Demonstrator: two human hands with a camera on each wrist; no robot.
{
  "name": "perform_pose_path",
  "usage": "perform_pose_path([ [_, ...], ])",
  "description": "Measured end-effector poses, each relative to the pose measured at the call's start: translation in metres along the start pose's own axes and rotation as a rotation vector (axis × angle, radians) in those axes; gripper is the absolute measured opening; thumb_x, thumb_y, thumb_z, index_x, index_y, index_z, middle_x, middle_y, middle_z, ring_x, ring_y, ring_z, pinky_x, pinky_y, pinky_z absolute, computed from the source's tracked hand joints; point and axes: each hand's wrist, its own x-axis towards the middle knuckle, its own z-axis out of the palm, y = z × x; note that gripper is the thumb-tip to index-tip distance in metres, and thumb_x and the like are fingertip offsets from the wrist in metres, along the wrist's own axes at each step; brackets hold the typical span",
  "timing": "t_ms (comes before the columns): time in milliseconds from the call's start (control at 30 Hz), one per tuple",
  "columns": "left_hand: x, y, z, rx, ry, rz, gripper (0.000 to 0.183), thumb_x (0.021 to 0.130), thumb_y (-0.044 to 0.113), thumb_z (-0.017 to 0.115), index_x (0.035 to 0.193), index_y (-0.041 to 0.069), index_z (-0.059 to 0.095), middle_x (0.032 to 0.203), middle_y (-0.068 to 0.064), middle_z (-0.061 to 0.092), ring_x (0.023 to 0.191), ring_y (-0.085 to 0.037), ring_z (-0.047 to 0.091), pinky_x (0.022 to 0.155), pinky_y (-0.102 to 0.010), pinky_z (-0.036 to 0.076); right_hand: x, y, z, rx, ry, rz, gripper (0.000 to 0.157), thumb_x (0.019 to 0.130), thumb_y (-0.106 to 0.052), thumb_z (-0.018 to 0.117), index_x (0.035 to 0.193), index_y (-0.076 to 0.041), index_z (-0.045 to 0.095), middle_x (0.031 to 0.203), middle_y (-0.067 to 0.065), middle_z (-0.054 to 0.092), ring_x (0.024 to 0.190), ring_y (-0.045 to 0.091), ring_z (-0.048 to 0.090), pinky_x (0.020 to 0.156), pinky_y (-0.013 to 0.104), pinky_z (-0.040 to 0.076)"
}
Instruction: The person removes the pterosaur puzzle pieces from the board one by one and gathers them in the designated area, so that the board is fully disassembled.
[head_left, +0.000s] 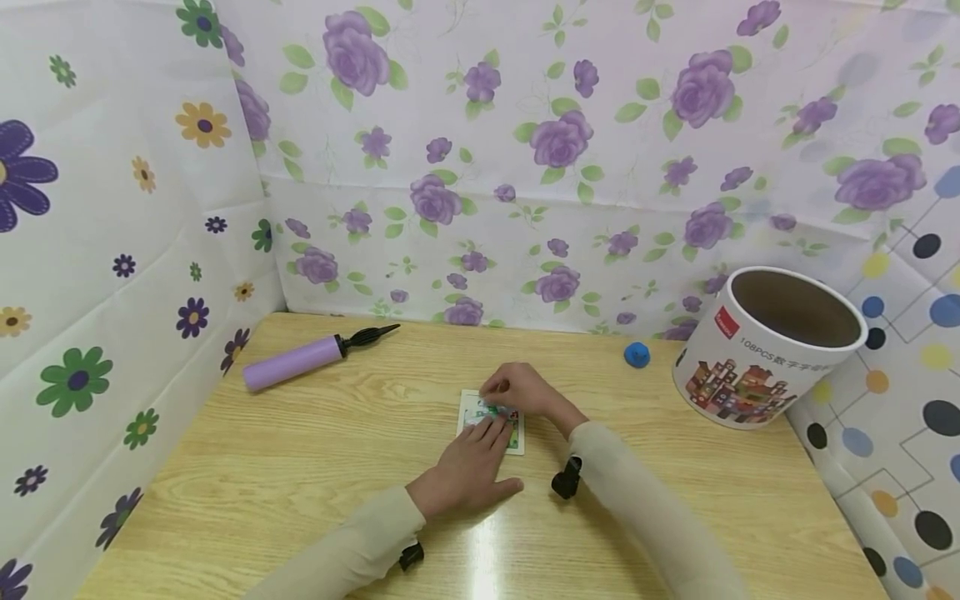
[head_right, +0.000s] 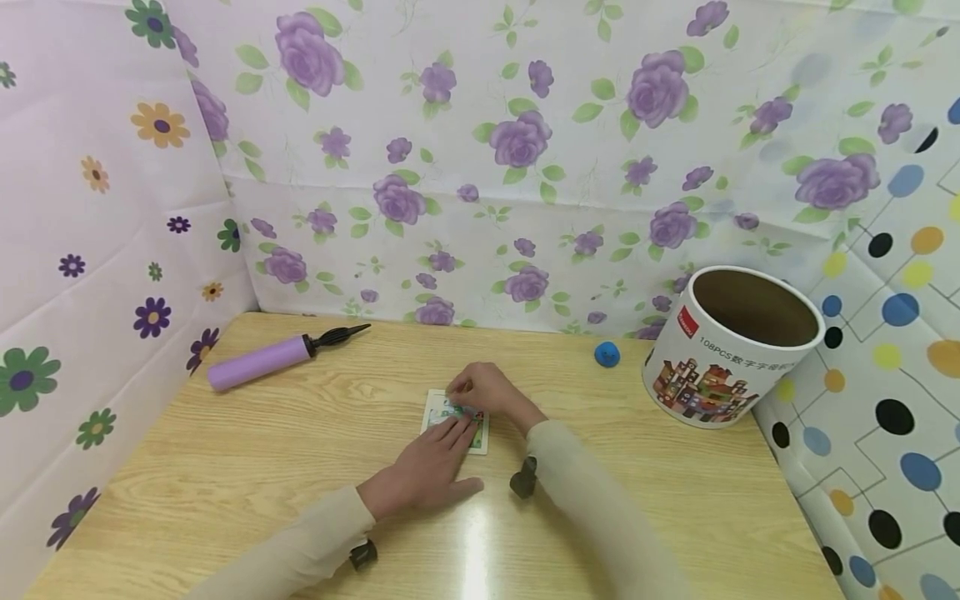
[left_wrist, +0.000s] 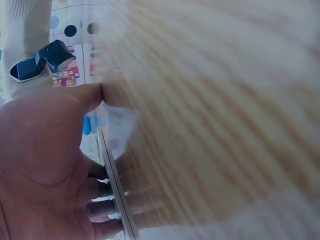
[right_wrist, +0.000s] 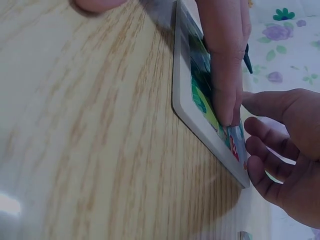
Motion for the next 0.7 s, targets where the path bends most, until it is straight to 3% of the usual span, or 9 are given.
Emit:
perform_pose_path([
  [367,0.0010,-0.0007,0.0006,0.003,-0.007,-0.004,0.090,0.103,0.066,0.039,0.162,0.002,0.021,0.169,-0.015,0.020,0.156,-0.030,0.021,0.122,-0.048,0.028,0.0039,-0.0023,0.0011,-0.043,-0.053,-0.075,0.013,0.096,-0.014,0.073,0.104,-0.011,0.082,0.098,0.000,0.069,0.083,0.012,0.058,0.073,0.031,0.052],
  [700,-0.0002,0.0000,-0.0013,0.005,0.008,0.008,0.090,0.102,0.065,0.042,0.161,0.000,0.023,0.168,-0.017,0.022,0.155,-0.032,0.022,0.121,-0.048,0.029,0.0034,-0.0036,0.0029,-0.049,-0.044,-0.033,0.012,0.096,-0.013,0.072,0.102,-0.014,0.082,0.101,0.001,0.068,0.077,0.010,0.058,0.070,0.029,0.052],
])
